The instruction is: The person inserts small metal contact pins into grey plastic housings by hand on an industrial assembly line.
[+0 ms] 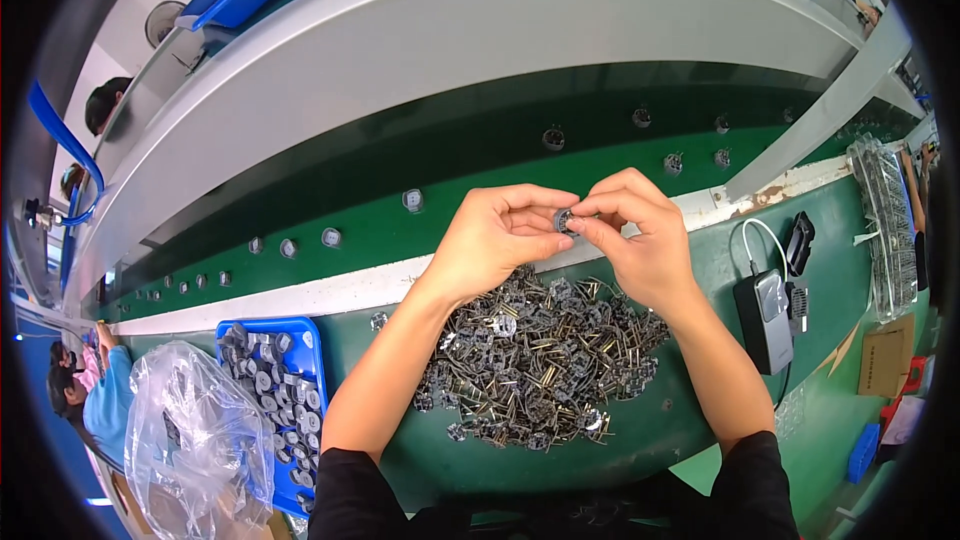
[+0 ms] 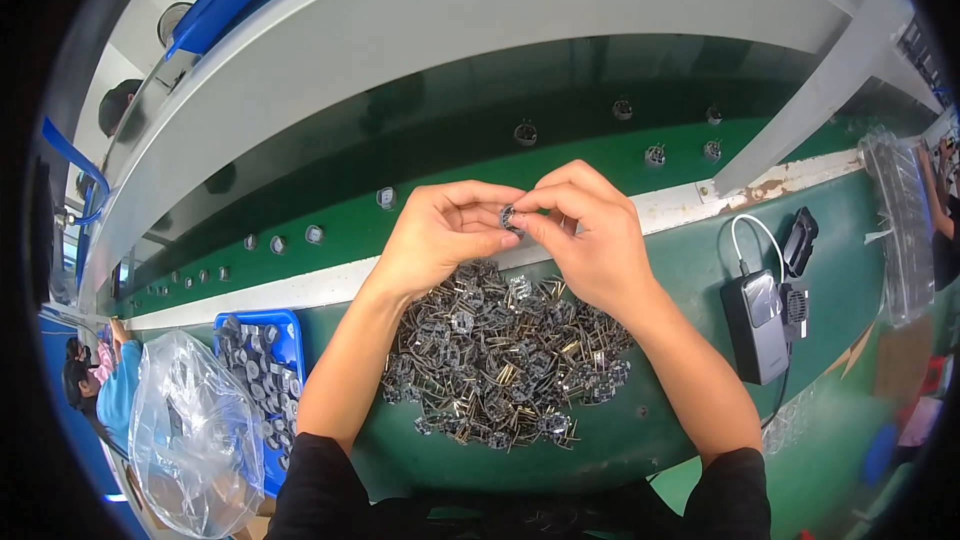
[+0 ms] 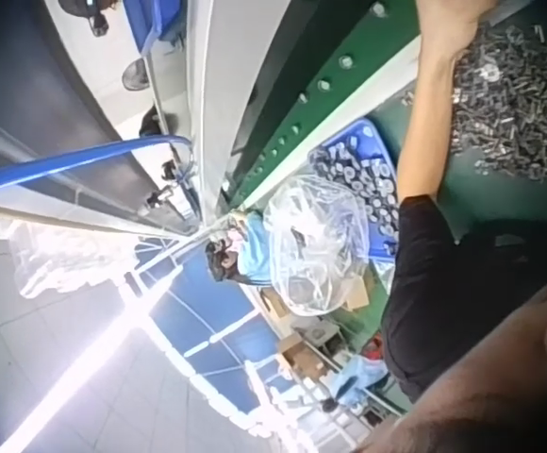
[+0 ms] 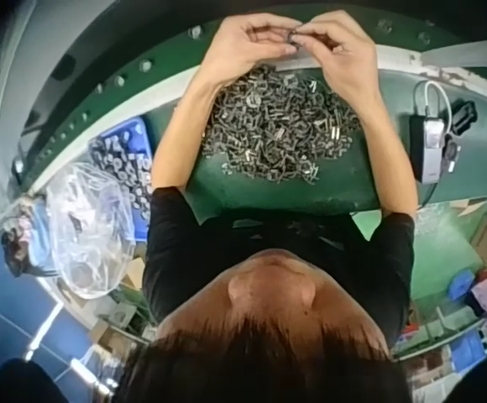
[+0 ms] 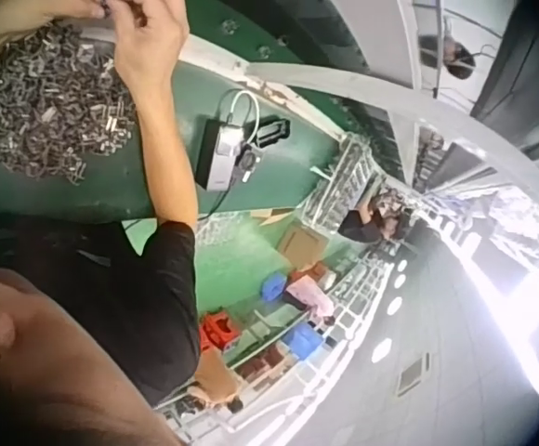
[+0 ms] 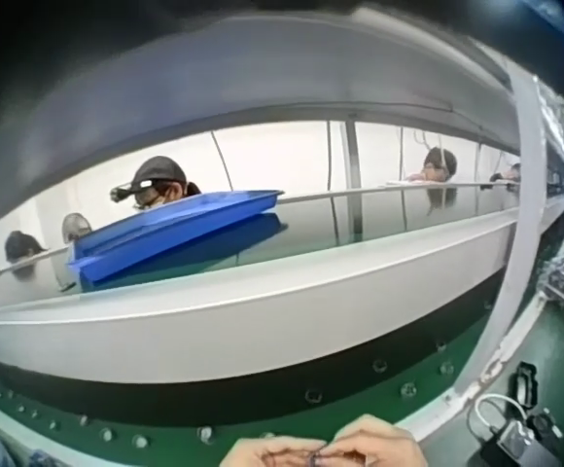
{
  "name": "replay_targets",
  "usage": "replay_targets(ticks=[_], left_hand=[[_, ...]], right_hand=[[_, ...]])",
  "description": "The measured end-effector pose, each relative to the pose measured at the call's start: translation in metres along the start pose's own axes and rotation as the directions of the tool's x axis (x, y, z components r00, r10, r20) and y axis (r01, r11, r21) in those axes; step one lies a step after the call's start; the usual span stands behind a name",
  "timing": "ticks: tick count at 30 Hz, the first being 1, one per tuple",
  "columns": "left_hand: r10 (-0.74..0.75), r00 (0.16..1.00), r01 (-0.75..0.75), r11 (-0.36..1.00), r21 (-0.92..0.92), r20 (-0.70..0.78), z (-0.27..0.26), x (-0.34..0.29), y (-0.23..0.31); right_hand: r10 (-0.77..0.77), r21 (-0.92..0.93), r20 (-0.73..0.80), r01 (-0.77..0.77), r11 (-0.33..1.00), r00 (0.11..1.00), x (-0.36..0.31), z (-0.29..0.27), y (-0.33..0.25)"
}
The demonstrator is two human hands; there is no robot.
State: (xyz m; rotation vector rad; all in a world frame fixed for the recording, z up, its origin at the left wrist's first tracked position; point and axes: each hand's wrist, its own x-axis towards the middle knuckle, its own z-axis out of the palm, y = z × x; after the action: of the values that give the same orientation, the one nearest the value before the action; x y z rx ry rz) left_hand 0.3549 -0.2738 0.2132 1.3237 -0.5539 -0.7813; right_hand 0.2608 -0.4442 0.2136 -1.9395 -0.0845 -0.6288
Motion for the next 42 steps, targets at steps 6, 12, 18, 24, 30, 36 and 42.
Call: replay_targets(ticks=[6,12,18,24,30,36,42], left_hand=[[-0.018,0.999,0.020,0.999,0.042,-0.045,0.004,0.003,0.002],[0.155,0.917,0.056,0.862,0.504,-0.367,-0.047,0.016,0.009],[0.295,0.865,0.190,0.556,0.809,-0.406,-0.076,0.021,-0.012],[0.165,0.921,0.271,0.378,0.885,-0.353,-0.065,0.019,-0.014],[0.348,0.935,0.012,0.163,0.987,-0.069,-0.038,0.021,-0.010],[0.306,0.939,-0.198,0.100,0.975,0.159,-0.035,0.023,-0.029],[0.331,0.931,-0.204,0.122,0.971,0.154,-0.030,0.022,-0.021]], right_hand=[[-0.074,-0.142,0.020,0.076,0.987,0.997,-0.002,0.000,0.006],[0.300,-0.355,0.481,-0.130,0.926,0.824,0.012,-0.032,0.000],[0.430,-0.486,0.654,-0.090,0.869,0.622,0.009,-0.032,0.007],[0.306,-0.407,0.653,-0.020,0.913,0.693,0.006,-0.033,0.017],[0.225,-0.364,0.662,0.045,0.930,0.715,0.006,-0.036,0.026],[0.245,-0.415,0.680,0.087,0.906,0.691,0.001,-0.035,0.030],[0.192,-0.140,0.560,-0.136,0.981,0.806,0.011,-0.035,0.012]])
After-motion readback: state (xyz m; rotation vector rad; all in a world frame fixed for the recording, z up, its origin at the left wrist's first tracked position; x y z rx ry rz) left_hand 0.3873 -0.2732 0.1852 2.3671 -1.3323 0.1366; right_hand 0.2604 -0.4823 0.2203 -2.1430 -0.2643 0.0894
